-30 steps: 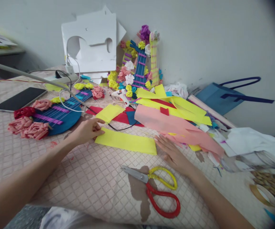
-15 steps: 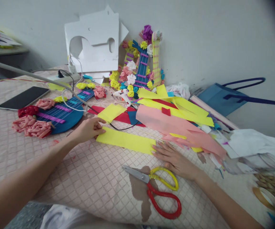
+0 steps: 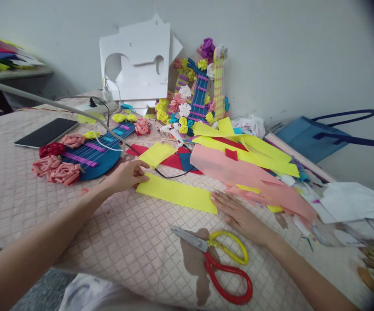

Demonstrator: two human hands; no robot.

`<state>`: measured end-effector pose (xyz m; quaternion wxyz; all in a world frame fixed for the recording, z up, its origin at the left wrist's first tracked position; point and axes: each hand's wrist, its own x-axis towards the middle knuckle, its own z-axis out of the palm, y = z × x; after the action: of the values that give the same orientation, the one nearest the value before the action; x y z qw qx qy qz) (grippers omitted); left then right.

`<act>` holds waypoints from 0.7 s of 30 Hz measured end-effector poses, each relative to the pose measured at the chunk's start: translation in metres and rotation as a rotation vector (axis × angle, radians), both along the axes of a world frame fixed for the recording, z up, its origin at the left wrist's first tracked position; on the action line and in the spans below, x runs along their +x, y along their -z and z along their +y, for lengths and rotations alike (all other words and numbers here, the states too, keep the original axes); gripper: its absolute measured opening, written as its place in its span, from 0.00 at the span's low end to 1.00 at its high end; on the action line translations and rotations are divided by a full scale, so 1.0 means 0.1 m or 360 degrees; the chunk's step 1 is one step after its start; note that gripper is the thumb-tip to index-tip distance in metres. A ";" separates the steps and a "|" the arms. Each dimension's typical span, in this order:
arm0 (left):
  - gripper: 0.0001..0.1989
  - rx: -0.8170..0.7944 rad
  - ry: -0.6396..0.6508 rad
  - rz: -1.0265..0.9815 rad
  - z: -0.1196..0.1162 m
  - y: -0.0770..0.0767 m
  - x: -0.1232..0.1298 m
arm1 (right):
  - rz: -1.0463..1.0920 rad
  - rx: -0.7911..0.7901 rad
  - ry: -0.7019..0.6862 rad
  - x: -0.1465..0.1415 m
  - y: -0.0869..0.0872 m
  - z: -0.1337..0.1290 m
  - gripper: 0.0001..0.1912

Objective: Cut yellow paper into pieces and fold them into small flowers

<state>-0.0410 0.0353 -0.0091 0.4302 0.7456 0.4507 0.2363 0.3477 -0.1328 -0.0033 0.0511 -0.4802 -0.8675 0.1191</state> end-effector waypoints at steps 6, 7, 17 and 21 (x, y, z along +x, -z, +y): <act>0.19 0.0006 0.0001 0.0005 -0.01 -0.02 0.01 | 0.0001 0.0073 -0.0085 0.00 -0.02 -0.03 0.29; 0.19 0.0001 -0.0001 0.0002 -0.01 -0.03 0.01 | -0.0018 0.0043 -0.0118 0.00 -0.02 -0.04 0.28; 0.19 0.0025 -0.0040 0.0004 -0.02 -0.09 -0.02 | 0.0258 0.0061 -0.0043 0.00 -0.06 -0.09 0.25; 0.18 0.0085 -0.0063 0.0090 0.00 -0.11 -0.09 | 0.0445 0.0314 0.0227 0.03 -0.06 -0.07 0.21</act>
<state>-0.0502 0.0355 0.0023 0.3925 0.7542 0.4708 0.2354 0.3507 -0.1397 0.0028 0.2264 -0.5118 -0.8233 0.0952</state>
